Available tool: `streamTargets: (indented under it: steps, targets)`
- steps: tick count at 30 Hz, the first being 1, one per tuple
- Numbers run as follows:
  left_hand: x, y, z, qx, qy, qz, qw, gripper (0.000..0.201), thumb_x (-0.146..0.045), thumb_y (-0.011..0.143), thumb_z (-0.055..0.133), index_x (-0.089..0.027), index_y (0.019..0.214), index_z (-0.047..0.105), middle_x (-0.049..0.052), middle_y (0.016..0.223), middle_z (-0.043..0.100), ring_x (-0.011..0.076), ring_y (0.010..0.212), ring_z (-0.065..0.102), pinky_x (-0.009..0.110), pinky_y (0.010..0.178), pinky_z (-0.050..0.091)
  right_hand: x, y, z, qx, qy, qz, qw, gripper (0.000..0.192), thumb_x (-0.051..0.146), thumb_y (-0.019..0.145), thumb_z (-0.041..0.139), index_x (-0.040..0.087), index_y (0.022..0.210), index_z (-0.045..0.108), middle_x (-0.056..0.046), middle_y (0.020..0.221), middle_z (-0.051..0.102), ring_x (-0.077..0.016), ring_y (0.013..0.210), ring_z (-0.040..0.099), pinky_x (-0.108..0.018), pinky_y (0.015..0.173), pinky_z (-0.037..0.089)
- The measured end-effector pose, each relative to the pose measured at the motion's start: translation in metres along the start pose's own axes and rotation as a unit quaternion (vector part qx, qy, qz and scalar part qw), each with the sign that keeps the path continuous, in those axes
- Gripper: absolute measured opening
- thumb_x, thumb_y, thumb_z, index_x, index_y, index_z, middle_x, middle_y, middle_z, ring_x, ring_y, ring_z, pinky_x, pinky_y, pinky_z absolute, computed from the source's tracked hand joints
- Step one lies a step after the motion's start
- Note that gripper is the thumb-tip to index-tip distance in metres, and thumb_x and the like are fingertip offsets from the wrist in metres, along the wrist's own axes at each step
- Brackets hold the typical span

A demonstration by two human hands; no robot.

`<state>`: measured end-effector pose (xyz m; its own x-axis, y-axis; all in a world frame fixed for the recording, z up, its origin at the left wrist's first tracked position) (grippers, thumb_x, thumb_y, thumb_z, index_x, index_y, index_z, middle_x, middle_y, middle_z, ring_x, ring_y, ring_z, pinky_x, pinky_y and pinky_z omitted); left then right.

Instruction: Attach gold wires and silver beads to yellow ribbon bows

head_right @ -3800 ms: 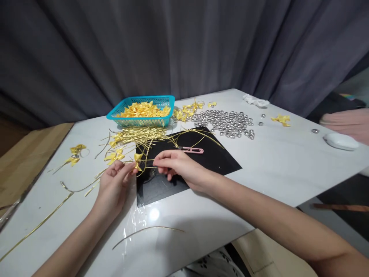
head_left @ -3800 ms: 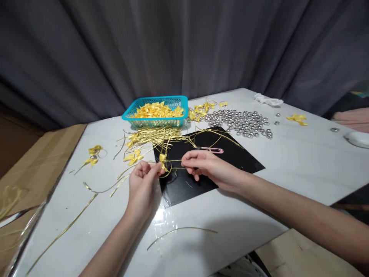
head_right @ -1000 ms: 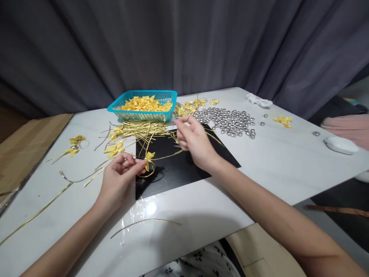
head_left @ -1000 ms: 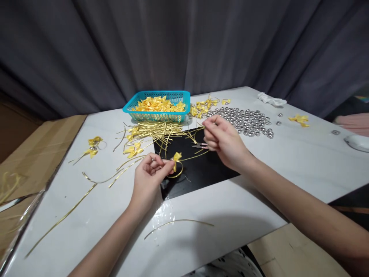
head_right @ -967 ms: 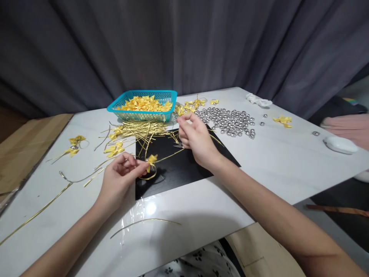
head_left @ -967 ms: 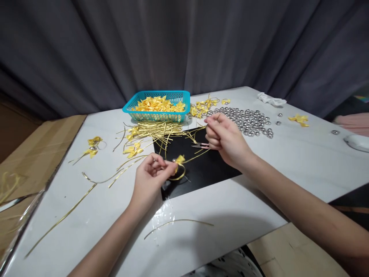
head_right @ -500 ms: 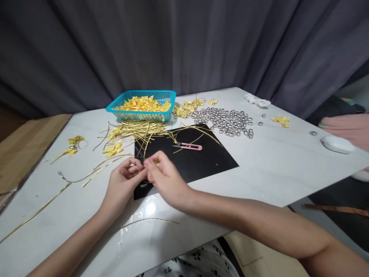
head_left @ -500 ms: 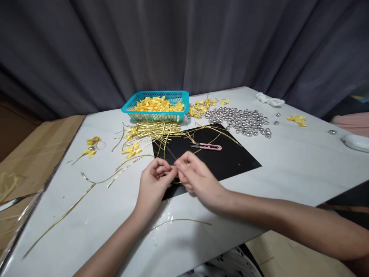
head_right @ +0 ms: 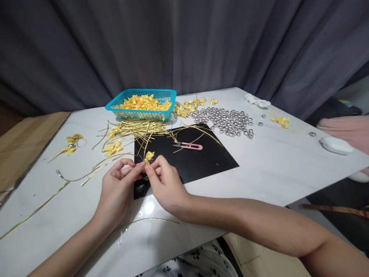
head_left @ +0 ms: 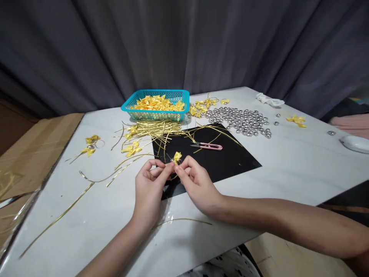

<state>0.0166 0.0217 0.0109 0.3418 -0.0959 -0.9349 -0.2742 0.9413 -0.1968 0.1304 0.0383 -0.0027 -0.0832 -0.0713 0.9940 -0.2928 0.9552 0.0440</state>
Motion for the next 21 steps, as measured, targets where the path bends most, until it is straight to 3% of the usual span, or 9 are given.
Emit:
streamTargets:
  steps: [6, 13, 17, 21]
  targets:
    - [-0.002, 0.0, 0.0, 0.01, 0.023, 0.027, 0.999, 0.027, -0.022, 0.066, 0.075, -0.019, 0.069, 0.049, -0.004, 0.055, 0.065, 0.0081, 0.058, 0.061, 0.017, 0.062, 0.046, 0.003, 0.003, -0.003, 0.006, 0.001, 0.008, 1.0, 0.025, 0.038, 0.087, 0.046, 0.02, 0.07, 0.038, 0.008, 0.047, 0.037, -0.0062, 0.041, 0.027, -0.02, 0.041, 0.017]
    - [-0.001, 0.002, -0.001, 0.01, -0.015, 0.01, 1.0, 0.031, -0.019, 0.064, 0.076, -0.019, 0.069, 0.046, -0.002, 0.065, 0.07, 0.0103, 0.065, 0.064, 0.02, 0.066, 0.047, 0.002, 0.008, -0.006, 0.009, -0.017, -0.009, 1.0, 0.023, 0.034, 0.084, 0.05, 0.019, 0.069, 0.042, 0.009, 0.048, 0.032, -0.0058, 0.044, 0.026, -0.019, 0.043, 0.019]
    - [0.0, 0.004, -0.002, -0.001, -0.026, 0.026, 0.999, 0.033, -0.017, 0.064, 0.075, -0.02, 0.069, 0.043, -0.002, 0.066, 0.07, 0.0103, 0.065, 0.063, 0.021, 0.066, 0.046, 0.003, 0.008, -0.008, 0.004, -0.058, -0.027, 0.998, 0.021, 0.033, 0.082, 0.055, 0.017, 0.07, 0.05, 0.007, 0.051, 0.033, -0.0062, 0.047, 0.029, -0.02, 0.045, 0.023]
    - [0.0, 0.008, -0.005, -0.023, -0.026, 0.063, 0.997, 0.036, -0.015, 0.064, 0.074, -0.02, 0.067, 0.039, -0.003, 0.064, 0.068, 0.0092, 0.065, 0.06, 0.021, 0.068, 0.044, 0.009, 0.007, -0.011, 0.011, -0.034, -0.033, 0.999, 0.021, 0.036, 0.085, 0.051, 0.016, 0.078, 0.056, 0.005, 0.053, 0.041, -0.0068, 0.048, 0.037, -0.02, 0.045, 0.027]
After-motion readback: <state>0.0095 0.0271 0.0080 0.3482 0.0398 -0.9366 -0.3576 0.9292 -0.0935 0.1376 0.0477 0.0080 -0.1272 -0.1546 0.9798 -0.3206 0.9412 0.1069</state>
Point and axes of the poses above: each hand's wrist, its own y-axis towards the middle knuckle, its own z-axis out of the palm, x = y × z, the point moved 1 cm from there along y, towards the middle knuckle
